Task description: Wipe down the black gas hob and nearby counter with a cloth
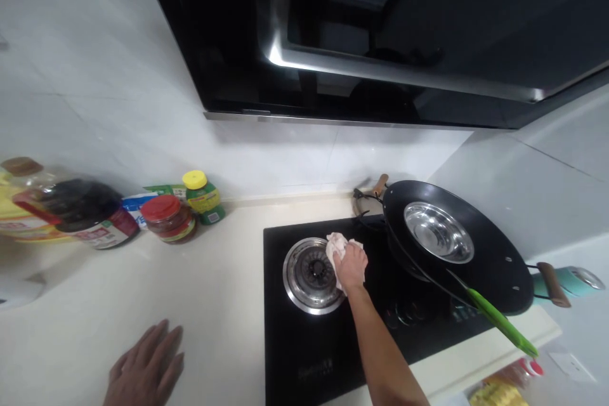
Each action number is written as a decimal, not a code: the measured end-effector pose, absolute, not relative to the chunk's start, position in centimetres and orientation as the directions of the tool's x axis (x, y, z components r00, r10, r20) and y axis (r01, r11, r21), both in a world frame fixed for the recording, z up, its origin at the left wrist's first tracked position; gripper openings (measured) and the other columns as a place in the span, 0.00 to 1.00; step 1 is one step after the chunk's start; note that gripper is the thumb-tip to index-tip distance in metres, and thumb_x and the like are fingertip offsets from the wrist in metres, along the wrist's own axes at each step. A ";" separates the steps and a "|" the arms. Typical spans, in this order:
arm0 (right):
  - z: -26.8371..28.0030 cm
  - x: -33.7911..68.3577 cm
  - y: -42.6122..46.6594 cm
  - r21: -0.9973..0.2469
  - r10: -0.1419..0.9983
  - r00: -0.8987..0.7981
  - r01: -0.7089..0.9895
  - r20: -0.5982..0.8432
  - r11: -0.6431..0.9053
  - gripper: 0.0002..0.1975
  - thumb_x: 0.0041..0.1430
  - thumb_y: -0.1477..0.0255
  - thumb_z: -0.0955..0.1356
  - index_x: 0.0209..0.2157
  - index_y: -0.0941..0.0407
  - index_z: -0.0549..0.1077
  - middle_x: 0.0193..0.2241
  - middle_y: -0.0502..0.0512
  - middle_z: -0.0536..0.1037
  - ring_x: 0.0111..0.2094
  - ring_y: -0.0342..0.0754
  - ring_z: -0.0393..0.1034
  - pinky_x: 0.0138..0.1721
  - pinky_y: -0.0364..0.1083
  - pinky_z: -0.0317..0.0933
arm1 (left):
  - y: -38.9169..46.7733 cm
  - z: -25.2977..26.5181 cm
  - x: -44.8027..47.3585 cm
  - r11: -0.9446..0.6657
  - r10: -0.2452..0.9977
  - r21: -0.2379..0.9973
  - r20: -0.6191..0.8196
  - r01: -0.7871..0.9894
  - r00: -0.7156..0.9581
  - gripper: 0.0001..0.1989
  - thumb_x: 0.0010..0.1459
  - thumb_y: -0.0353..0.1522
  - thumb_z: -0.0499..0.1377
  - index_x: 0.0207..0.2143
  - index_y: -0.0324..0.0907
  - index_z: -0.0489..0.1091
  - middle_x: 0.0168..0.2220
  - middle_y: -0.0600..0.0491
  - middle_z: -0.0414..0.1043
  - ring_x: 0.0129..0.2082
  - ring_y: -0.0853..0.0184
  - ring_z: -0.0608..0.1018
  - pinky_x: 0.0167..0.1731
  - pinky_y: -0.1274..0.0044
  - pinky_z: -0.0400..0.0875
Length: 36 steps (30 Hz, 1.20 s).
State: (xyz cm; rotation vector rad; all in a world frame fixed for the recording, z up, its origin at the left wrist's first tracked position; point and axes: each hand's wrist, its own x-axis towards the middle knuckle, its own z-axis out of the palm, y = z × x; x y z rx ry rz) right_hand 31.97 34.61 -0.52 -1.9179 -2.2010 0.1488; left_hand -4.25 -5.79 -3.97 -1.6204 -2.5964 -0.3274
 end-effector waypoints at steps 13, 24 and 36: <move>0.9 22.0 42.3 -0.229 0.890 -0.457 0.867 -0.007 0.443 0.30 0.67 0.55 0.64 0.65 0.56 0.67 0.69 0.64 0.62 0.69 0.61 0.48 0.69 0.57 0.39 | -6.1 -3.8 -4.3 0.406 0.891 0.099 0.176 0.908 -0.418 0.27 0.66 0.47 0.50 0.61 0.48 0.72 0.68 0.44 0.69 0.69 0.52 0.67 0.64 0.57 0.62; 1.9 15.1 36.0 -0.296 0.834 -0.546 0.811 -0.074 0.504 0.30 0.68 0.55 0.65 0.65 0.55 0.67 0.69 0.64 0.62 0.68 0.62 0.52 0.69 0.59 0.38 | -6.0 -3.9 -4.3 0.385 0.889 0.110 0.221 0.916 -0.401 0.27 0.68 0.46 0.48 0.62 0.46 0.72 0.68 0.43 0.68 0.69 0.52 0.67 0.63 0.57 0.62; 1.2 15.2 22.2 -0.369 0.865 -0.501 0.803 0.005 0.467 0.29 0.62 0.61 0.70 0.63 0.55 0.68 0.69 0.66 0.62 0.72 0.65 0.48 0.72 0.68 0.32 | -5.3 -2.7 -3.9 0.459 0.873 0.154 0.106 0.875 -0.477 0.29 0.68 0.46 0.45 0.63 0.47 0.71 0.70 0.44 0.66 0.71 0.53 0.64 0.66 0.55 0.60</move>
